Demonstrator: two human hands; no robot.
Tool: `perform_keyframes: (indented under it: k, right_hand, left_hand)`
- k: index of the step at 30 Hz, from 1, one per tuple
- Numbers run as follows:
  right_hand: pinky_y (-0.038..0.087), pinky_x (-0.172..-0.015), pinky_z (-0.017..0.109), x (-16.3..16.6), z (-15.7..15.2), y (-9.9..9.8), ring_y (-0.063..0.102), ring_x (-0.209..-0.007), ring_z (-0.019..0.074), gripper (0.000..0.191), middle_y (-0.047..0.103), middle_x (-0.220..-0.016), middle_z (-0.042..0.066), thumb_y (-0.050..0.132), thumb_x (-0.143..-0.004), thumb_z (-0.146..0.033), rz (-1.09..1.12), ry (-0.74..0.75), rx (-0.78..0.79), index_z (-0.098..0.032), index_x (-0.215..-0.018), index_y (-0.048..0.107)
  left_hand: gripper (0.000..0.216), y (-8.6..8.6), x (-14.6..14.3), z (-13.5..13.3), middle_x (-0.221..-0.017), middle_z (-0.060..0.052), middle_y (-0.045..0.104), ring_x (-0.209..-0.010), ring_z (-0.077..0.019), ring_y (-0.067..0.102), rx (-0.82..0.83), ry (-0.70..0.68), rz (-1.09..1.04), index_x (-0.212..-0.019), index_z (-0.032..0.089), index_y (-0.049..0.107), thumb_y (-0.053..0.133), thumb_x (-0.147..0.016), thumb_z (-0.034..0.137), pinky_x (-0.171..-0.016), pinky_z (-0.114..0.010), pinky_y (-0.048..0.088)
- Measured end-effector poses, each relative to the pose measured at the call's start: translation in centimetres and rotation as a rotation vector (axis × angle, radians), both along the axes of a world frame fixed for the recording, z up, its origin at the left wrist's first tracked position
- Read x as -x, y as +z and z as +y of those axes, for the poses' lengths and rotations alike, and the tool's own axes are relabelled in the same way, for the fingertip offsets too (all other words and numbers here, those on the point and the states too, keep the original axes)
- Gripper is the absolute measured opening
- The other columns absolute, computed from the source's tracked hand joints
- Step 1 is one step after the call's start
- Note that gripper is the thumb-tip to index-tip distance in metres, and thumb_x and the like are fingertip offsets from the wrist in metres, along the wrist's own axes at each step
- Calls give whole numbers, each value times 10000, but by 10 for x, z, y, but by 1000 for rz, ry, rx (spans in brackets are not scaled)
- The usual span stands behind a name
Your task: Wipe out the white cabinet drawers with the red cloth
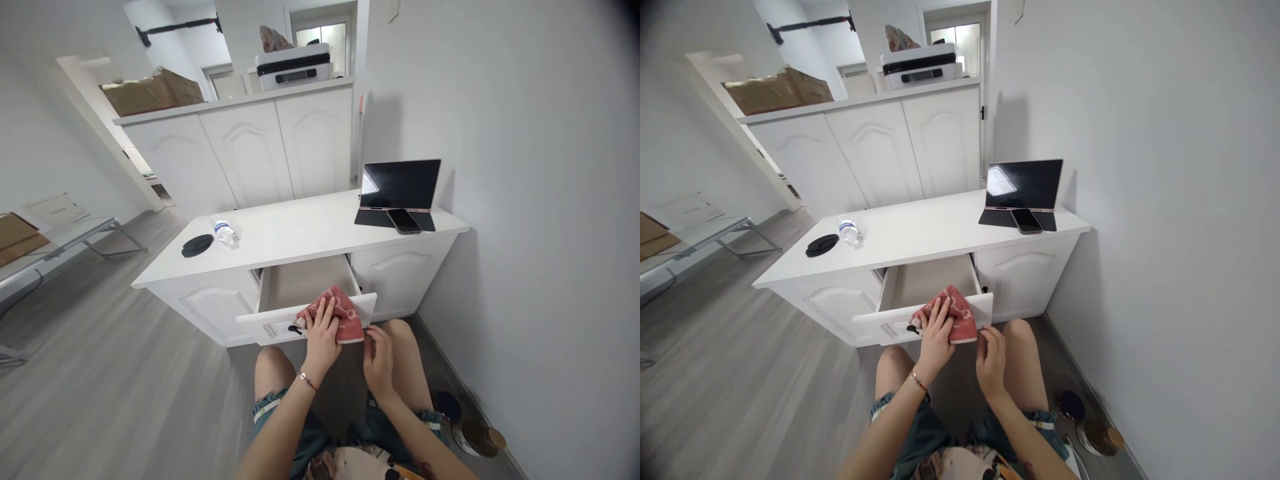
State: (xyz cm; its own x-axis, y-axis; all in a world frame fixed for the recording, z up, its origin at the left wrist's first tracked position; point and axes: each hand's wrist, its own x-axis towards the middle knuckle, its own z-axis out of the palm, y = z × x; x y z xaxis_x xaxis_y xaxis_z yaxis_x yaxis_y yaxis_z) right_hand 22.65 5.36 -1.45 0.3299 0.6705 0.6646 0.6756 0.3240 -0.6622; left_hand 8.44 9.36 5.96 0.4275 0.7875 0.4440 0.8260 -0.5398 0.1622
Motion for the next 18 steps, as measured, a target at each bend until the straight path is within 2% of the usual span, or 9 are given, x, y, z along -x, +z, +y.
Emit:
perform_keyframes:
  k: [2, 3, 7, 11, 16, 18]
  right_hand:
    - [413, -947, 493, -18, 8, 23, 494, -1116, 250, 290, 559, -1153, 150, 376, -934, -262, 13, -70, 2, -166, -1168, 517]
    - [398, -972, 484, -27, 13, 36, 485, -1144, 244, 319, 558, -1187, 144, 357, -943, -284, -10, -58, 29, -171, -1198, 511]
    - [364, -1030, 431, -47, 41, 73, 429, -1246, 204, 412, 565, -1263, 91, 258, -968, -347, -142, 107, 141, -201, -1247, 524]
    - [374, -1003, 446, -48, 65, 81, 541, -1130, 205, 440, 636, -1170, 85, 240, -971, -383, -282, 169, 218, -203, -1206, 566]
    - [459, -855, 378, -48, 79, 83, 605, -1017, 218, 456, 623, -1183, 126, 252, -973, -400, -274, 174, 163, -154, -1290, 471]
    - [463, -819, 381, -48, 82, 86, 624, -945, 225, 456, 651, -1113, 126, 248, -974, -404, -277, 179, 165, -154, -1272, 485]
  left_hand:
    - [461, -3, -11, 1, -1505, -84, 269, -1406, -302, 125, 5, -37, 7, -1090, 189, 585, 470, -672, 32, -1084, -654, 68]
    - [477, -6, -15, 2, -1503, -93, 272, -1406, -301, 126, 5, -54, 12, -1113, 182, 578, 471, -674, 29, -1086, -650, 85]
    - [451, -24, -28, 11, -1502, -100, 276, -1406, -274, 134, 1, -126, 70, -1141, 156, 578, 454, -723, 40, -1110, -581, 169]
    - [426, -47, -36, 22, -1493, -82, 303, -1403, -234, 160, -55, -164, 125, -1207, 152, 554, 401, -817, 76, -1116, -501, 234]
    - [395, -72, -43, 30, -1467, -75, 364, -1387, -211, 221, -114, -249, 208, -1260, 162, 524, 363, -900, 147, -1107, -441, 278]
    - [398, -82, -44, 31, -1455, -82, 387, -1378, -206, 247, -111, -270, 241, -1281, 159, 505, 350, -915, 162, -1103, -421, 287]
